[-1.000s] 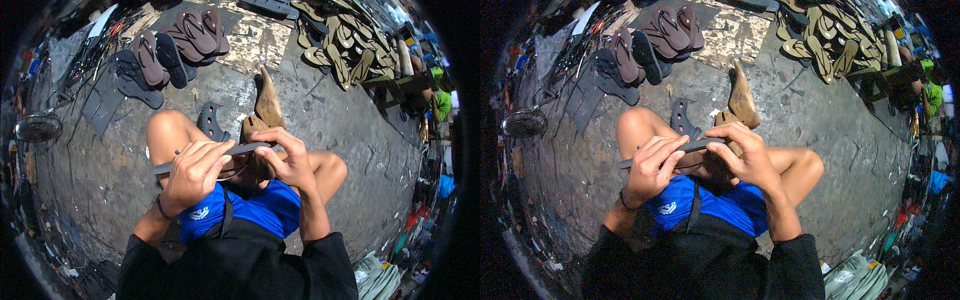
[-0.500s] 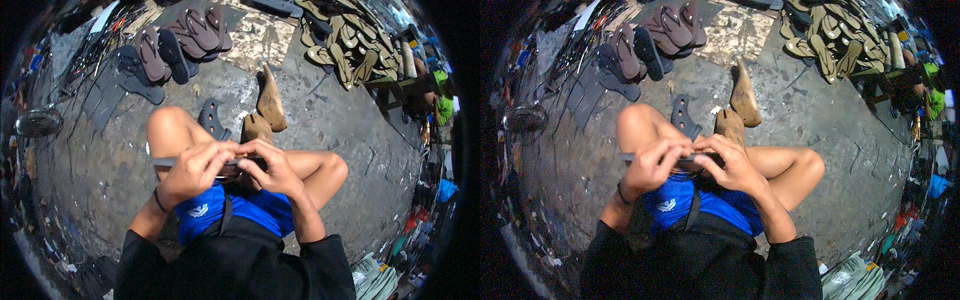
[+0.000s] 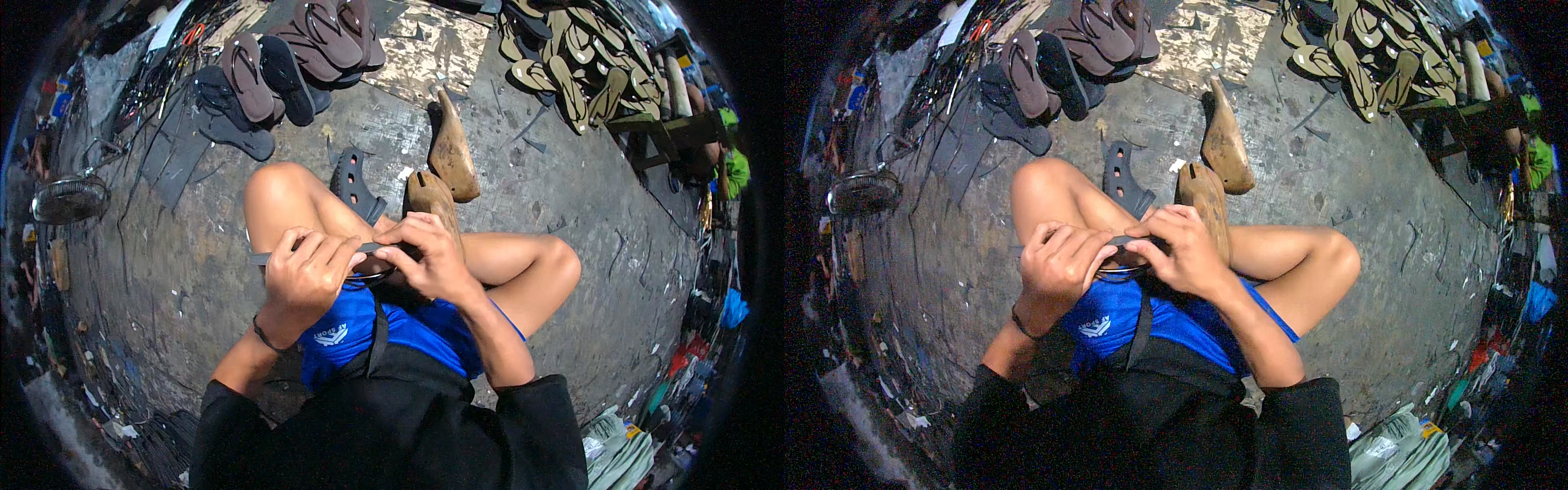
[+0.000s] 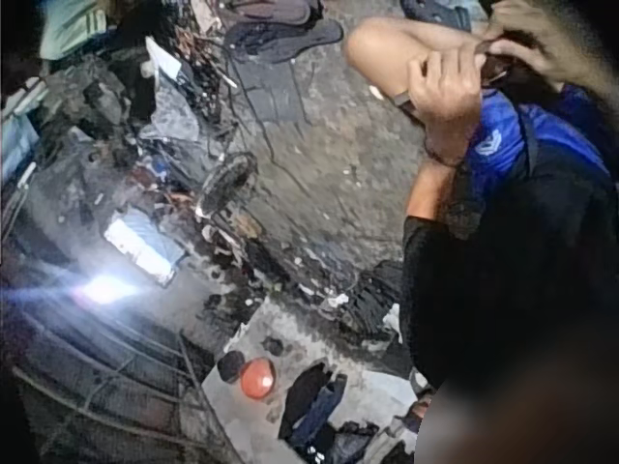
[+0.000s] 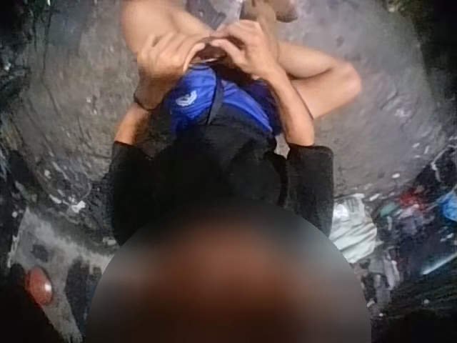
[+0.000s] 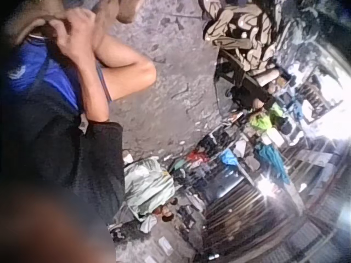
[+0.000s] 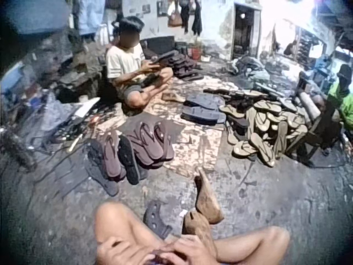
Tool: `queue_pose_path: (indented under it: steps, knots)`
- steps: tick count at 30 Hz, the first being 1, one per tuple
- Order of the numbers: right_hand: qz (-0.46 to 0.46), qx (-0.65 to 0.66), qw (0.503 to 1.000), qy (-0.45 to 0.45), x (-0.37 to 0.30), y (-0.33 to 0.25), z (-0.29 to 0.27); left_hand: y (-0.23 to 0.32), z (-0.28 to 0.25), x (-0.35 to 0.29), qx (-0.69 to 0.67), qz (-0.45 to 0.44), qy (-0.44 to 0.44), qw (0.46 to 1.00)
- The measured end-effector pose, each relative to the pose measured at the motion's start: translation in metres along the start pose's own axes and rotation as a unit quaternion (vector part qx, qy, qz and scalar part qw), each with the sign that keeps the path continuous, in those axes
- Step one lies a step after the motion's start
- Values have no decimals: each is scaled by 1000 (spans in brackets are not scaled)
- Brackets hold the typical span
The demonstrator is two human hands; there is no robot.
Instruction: The person sits on the floor and repeatedly assembles flip-flops by pressing rubber straps into wooden soles. They handle multiple pairs, turning them over and pressing the straps into place, then set finished units aside.
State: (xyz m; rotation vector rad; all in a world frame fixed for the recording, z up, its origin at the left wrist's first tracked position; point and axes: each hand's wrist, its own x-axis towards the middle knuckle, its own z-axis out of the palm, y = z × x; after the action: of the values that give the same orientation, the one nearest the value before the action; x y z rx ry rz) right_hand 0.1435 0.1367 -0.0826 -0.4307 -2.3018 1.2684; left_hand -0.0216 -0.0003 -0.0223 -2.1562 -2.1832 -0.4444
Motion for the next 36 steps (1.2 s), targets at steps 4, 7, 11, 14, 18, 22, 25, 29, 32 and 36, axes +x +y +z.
queue_pose_path:
  steps: [4, 7, 11, 14, 18, 22, 25, 29, 32, 36]
  knots:
    - [65, 18, 997, -49, -3, 6, -25, 0, -1, 1, -34, -2, 24, 999]
    - [1, -42, 998, 53, 3, 7, -17, -1, -4, 8, -34, -47, 22, 998]
    - [87, 158, 919, 350, 28, -14, -37, -13, -19, 35, -255, -232, 143, 928]
    - [59, 231, 943, 231, 19, -15, -25, -2, -3, 46, -356, -290, 109, 882]
    - [121, 279, 924, 233, 17, -16, 10, 17, 56, 44, -652, -274, 128, 696]
    - [118, 88, 964, 223, 6, 5, 3, 33, 51, 43, -607, -259, 85, 746]
    - [113, 160, 946, 257, 7, 3, 1, 29, 80, 44, -654, -274, 142, 691]
    - [2, -39, 939, 341, 4, -20, 1, 22, 96, 32, -704, -248, 162, 645]
    - [-286, -128, 902, 297, 2, -25, -1, 24, 75, 23, -833, -225, 163, 478]
    - [-337, -191, 876, 286, -1, -42, -2, 34, 64, 4, -872, -236, 128, 410]
